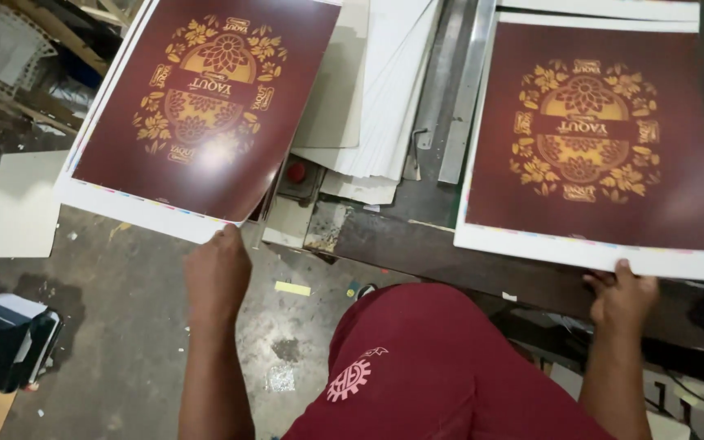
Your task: The person repeatedly picks up large maroon printed sheets with gold designs from a pile on the left and places them onto a stack on the right. The person handles the sheets by hand, moving them one by one in a continuous loop.
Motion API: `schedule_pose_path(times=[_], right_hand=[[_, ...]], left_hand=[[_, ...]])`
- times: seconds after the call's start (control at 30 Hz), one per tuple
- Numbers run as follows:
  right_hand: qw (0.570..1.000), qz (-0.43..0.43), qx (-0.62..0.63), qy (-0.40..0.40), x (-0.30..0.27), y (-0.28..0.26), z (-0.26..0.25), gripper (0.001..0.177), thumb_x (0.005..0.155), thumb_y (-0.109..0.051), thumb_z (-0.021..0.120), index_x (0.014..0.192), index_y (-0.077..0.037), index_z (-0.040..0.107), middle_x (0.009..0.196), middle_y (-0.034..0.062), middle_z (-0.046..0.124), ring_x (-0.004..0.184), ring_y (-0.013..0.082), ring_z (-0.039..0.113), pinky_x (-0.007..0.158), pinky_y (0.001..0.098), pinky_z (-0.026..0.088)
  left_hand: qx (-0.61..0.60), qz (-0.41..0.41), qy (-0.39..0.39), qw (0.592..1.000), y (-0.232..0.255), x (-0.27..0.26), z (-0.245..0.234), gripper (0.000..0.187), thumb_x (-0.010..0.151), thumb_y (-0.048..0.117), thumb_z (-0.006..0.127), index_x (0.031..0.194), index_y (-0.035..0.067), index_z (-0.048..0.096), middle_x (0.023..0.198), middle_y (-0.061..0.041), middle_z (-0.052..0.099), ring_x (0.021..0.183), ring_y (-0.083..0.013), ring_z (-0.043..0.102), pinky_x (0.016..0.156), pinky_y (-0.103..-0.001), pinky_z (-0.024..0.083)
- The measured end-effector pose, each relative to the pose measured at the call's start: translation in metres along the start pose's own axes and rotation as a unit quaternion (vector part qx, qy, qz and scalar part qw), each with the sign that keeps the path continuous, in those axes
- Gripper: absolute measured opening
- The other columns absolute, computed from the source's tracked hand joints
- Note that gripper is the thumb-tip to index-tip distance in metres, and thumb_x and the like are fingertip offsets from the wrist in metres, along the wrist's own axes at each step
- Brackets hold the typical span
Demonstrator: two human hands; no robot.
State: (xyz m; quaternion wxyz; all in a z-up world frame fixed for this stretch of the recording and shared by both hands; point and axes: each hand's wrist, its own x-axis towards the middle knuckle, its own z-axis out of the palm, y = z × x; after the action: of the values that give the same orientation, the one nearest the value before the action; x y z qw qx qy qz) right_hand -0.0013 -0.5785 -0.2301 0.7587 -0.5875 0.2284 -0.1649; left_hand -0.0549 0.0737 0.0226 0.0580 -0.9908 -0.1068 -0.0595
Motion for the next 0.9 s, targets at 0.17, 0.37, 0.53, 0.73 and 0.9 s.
schedule_pose_path(times=[0.17, 0.37, 0.53, 0.73, 0.9], right_hand=[[0.999, -0.002, 0.024, -0.030, 0.034, 0.010, 0.033, 0.032, 0.117, -0.008, 0.054, 0.147, -0.006, 0.046, 0.118, 0.0110, 0.067, 0.085, 0.0207, 0.069, 0.064, 0.0351, 0.061], [0.999, 0.011, -0.005, -0.031, 0.082, -0.007, 0.074, 0.030, 0.113, -0.012, 0.052, 0.142, -0.007, 0.047, 0.115, 0.0113, 0.069, 0.086, 0.0224, 0.072, 0.065, 0.0352, 0.061], [0.995, 0.066, 0.036, -0.065, 0.107, -0.012, 0.082, 0.031, 0.115, -0.021, 0.052, 0.140, -0.003, 0.047, 0.109, 0.0123, 0.071, 0.086, 0.0246, 0.075, 0.067, 0.0366, 0.060], [0.992, 0.090, -0.023, -0.080, 0.045, -0.028, 0.125, 0.052, 0.106, -0.015, 0.057, 0.152, 0.000, 0.039, 0.112, 0.0188, 0.073, 0.092, 0.0239, 0.073, 0.074, 0.0361, 0.060], [0.940, 0.060, -0.151, -0.300, -0.052, -0.057, 0.202, 0.046, 0.100, -0.024, 0.063, 0.142, -0.005, 0.059, 0.111, 0.0127, 0.076, 0.092, 0.0207, 0.072, 0.076, 0.0346, 0.060]], left_hand=[[0.004, 0.015, 0.055, 0.998, 0.004, 0.004, -0.017, 0.015, 0.097, 0.014, 0.063, 0.085, 0.007, 0.064, 0.072, -0.016, 0.071, 0.065, -0.0356, 0.071, 0.059, -0.047, 0.054], [-0.036, 0.012, 0.108, 0.993, 0.020, -0.002, -0.024, 0.025, 0.099, 0.025, 0.069, 0.080, 0.010, 0.066, 0.070, -0.013, 0.070, 0.063, -0.0354, 0.069, 0.057, -0.047, 0.051], [-0.075, -0.014, 0.154, 0.985, 0.033, -0.004, -0.038, 0.024, 0.102, 0.022, 0.069, 0.081, 0.010, 0.066, 0.073, -0.013, 0.071, 0.063, -0.0372, 0.067, 0.057, -0.047, 0.050], [-0.237, 0.102, 0.229, 0.938, 0.075, -0.003, -0.042, 0.006, 0.099, 0.010, 0.069, 0.094, 0.007, 0.069, 0.079, -0.015, 0.069, 0.065, -0.0339, 0.067, 0.058, -0.045, 0.051], [-0.432, 0.251, 0.220, 0.838, 0.168, 0.013, -0.023, 0.014, 0.095, 0.006, 0.072, 0.087, 0.006, 0.060, 0.071, -0.014, 0.064, 0.060, -0.0322, 0.065, 0.054, -0.044, 0.049]])
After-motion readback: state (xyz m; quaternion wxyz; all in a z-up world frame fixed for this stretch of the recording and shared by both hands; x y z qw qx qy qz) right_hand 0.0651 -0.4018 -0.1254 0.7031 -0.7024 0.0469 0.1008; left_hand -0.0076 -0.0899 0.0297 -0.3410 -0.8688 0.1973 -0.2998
